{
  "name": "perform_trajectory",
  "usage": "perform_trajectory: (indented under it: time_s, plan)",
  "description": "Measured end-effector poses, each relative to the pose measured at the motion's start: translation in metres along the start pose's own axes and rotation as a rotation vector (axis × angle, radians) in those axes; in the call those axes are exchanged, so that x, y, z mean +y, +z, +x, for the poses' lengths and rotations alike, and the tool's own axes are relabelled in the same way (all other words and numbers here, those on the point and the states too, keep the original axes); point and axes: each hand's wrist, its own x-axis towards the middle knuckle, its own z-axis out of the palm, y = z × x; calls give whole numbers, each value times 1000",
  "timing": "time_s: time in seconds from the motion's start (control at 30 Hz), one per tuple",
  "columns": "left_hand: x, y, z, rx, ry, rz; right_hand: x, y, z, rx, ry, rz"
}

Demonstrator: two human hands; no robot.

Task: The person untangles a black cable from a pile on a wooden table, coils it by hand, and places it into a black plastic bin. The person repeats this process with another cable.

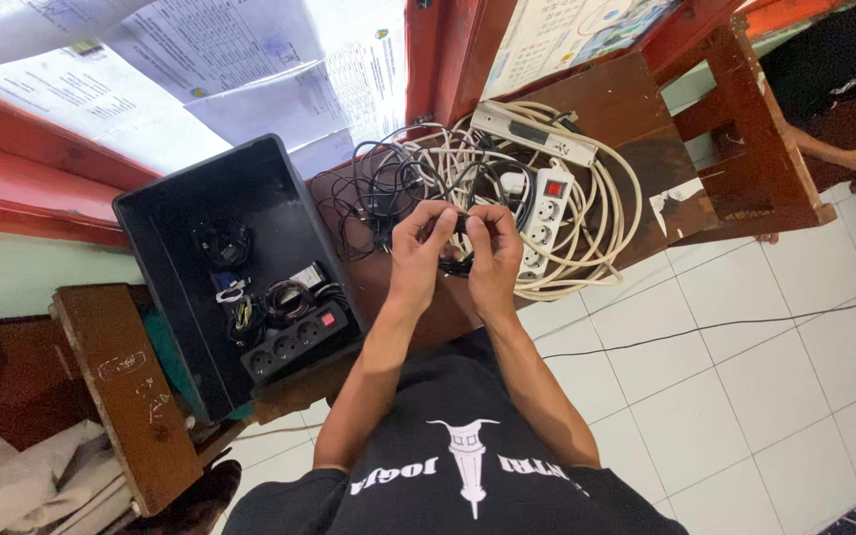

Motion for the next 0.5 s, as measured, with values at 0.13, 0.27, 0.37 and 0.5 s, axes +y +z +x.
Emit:
perform_trajectory:
  time_s: [0.13,0.27,0.37,0.5]
  plan:
    - [-8,-10,5,-40,-34,-114,-2,1,1,-12,24,71]
    - [-14,-8,3,76,-17,-38,-17,8,-1,-18,-146,-9]
    - [-10,-4,3,116,319,327,-32,8,-3,3,-339,-351]
    - [4,-1,2,176,395,455,-44,13,-7,29,-369,-486]
